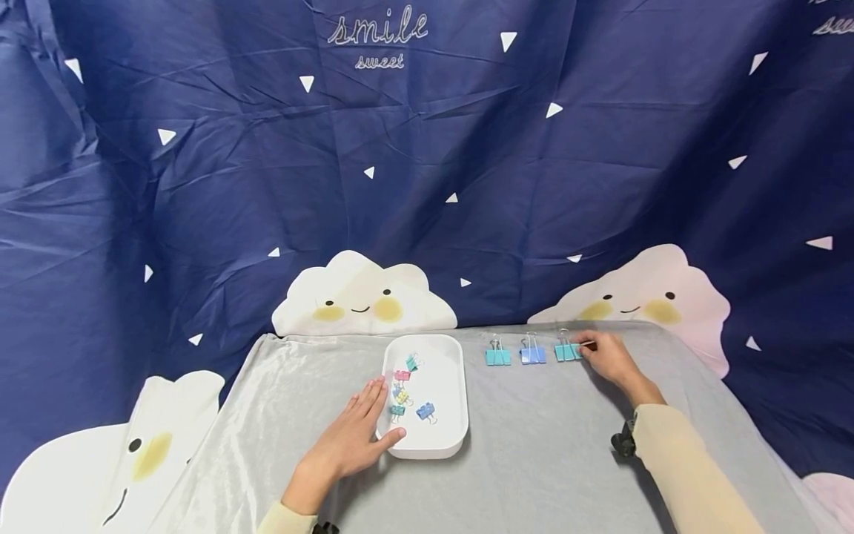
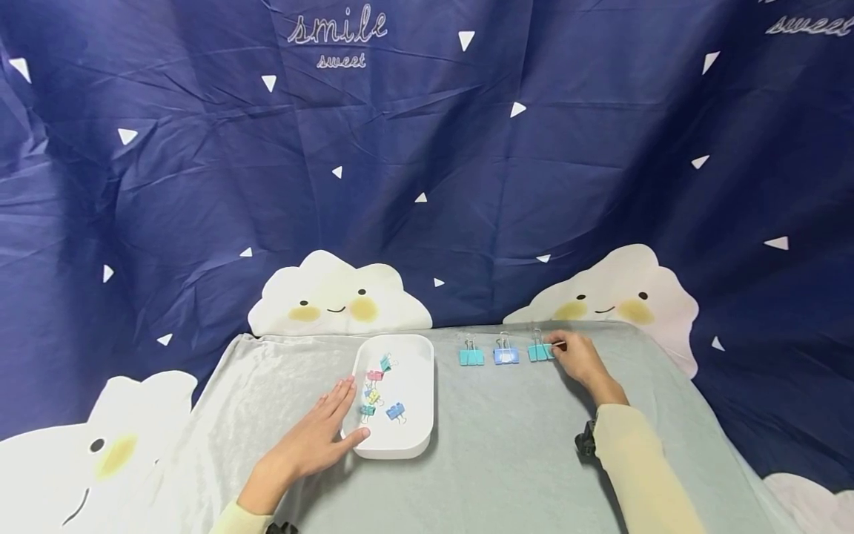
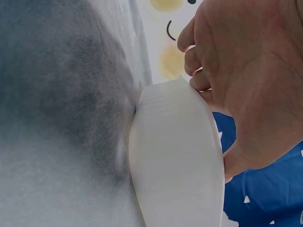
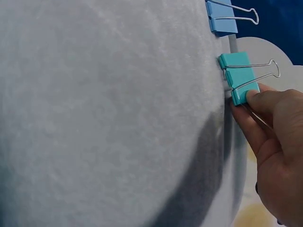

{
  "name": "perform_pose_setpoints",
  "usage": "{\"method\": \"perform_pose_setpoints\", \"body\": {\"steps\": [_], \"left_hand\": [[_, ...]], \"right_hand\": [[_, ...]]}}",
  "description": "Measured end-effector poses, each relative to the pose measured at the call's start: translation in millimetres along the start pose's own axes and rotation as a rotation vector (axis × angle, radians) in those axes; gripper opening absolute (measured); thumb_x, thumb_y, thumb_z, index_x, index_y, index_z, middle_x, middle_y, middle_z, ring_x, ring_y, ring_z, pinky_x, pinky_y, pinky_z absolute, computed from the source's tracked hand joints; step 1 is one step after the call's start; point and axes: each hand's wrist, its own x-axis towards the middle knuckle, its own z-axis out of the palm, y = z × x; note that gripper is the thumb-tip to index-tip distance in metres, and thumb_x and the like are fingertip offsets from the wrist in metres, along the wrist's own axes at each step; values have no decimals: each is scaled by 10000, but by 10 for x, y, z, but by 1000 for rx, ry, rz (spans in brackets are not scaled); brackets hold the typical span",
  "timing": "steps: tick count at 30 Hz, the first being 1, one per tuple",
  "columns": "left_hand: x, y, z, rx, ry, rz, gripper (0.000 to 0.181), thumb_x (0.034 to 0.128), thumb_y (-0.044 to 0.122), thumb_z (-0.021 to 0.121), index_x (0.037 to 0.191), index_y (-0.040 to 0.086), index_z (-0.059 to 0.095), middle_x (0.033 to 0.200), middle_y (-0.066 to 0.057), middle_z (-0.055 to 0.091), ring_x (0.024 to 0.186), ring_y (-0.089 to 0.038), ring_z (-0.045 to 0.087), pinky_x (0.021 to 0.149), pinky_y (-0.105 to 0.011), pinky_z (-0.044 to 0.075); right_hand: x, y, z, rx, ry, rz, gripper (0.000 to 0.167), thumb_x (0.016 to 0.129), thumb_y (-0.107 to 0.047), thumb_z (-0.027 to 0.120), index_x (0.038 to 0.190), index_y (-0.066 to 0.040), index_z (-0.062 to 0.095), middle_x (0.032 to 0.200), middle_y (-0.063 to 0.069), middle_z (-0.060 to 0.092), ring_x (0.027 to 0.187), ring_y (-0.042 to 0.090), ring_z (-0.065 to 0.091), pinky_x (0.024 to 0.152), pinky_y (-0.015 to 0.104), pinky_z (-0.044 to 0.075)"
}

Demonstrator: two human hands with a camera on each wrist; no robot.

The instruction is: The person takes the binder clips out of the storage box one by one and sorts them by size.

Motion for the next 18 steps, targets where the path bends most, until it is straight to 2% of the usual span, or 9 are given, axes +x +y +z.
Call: {"method": "perform_pose_setpoints", "body": {"steps": [6, 9, 18], "left_hand": [[-13, 16, -18, -9, 12, 15, 940, 1038, 632, 553, 1663, -20, 293, 1771, -170, 239, 1645, -379, 237, 1339, -573, 247], [-11, 16, -24, -5, 2, 7, 944, 1038, 643, 541, 1671, -5, 277, 1779, -153, 220, 1652, -365, 220, 1349, -558, 228], [8, -1, 2, 3, -6, -5, 951, 1036, 663, 521, 1680, 12, 262, 1788, -132, 194, 1664, -343, 180, 1363, -529, 195]], "right_hand": [[-16, 44, 39, -22, -37, 46, 212, 991, 20, 664, 1183, 76, 733, 1157, 309, 740, 1060, 492, 702, 913, 615, 584], [-15, 52, 43, -30, -54, 73, 234, 1012, 10, 645, 1224, 73, 723, 1204, 320, 723, 1109, 510, 682, 934, 632, 575], [-24, 66, 76, -46, -47, 101, 216, 1019, 0, 649, 1213, 62, 722, 1196, 310, 725, 1108, 501, 679, 927, 625, 573]]}}
